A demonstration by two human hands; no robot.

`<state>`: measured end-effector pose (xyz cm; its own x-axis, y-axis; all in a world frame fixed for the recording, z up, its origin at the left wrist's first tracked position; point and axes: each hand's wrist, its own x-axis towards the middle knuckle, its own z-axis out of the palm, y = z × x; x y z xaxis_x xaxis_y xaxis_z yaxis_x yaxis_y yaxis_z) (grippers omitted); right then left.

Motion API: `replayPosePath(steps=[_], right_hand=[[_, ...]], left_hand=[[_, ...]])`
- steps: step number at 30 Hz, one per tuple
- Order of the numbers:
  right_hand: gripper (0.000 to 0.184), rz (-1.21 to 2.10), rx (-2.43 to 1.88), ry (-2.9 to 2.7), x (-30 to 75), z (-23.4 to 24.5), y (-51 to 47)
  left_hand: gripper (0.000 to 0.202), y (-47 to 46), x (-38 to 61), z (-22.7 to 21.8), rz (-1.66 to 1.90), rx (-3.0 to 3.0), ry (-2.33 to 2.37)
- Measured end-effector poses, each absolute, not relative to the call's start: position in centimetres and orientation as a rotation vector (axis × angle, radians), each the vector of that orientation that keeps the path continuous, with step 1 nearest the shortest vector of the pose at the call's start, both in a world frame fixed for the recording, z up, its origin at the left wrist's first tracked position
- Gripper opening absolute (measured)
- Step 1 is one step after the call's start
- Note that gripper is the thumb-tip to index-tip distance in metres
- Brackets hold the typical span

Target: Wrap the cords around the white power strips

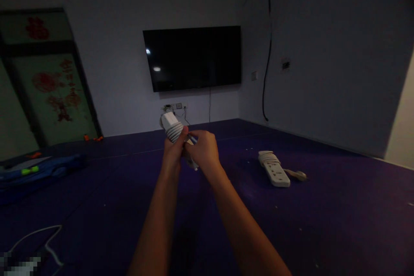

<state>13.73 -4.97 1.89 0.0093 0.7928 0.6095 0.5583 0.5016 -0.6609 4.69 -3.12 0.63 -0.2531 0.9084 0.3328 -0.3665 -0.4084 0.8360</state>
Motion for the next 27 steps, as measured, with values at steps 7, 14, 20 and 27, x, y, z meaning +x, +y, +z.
replayPosePath(steps=[7, 14, 20, 27], right_hand=[[0.020, 0.364, -0.930, -1.706, 14.0, 1.7, -4.3], [0.018, 0.616, -0.886, -1.652, 17.4, 1.2, -1.6], [0.018, 0.794, -0.982, -1.765, 19.9, 0.3, -0.1], [0.024, 0.780, -1.057, -1.865, 20.9, -1.4, 1.8]], left_hand=[[0.037, -3.4, 3.0, 1.4, 1.863, 0.904, 0.771], [0.024, -3.9, 1.8, 1.9, 1.639, 0.900, 0.721], [0.047, -4.4, 1.0, 1.9, 1.458, 0.840, 0.492], [0.053, -4.8, 1.6, 1.9, 1.310, 0.857, 0.421]])
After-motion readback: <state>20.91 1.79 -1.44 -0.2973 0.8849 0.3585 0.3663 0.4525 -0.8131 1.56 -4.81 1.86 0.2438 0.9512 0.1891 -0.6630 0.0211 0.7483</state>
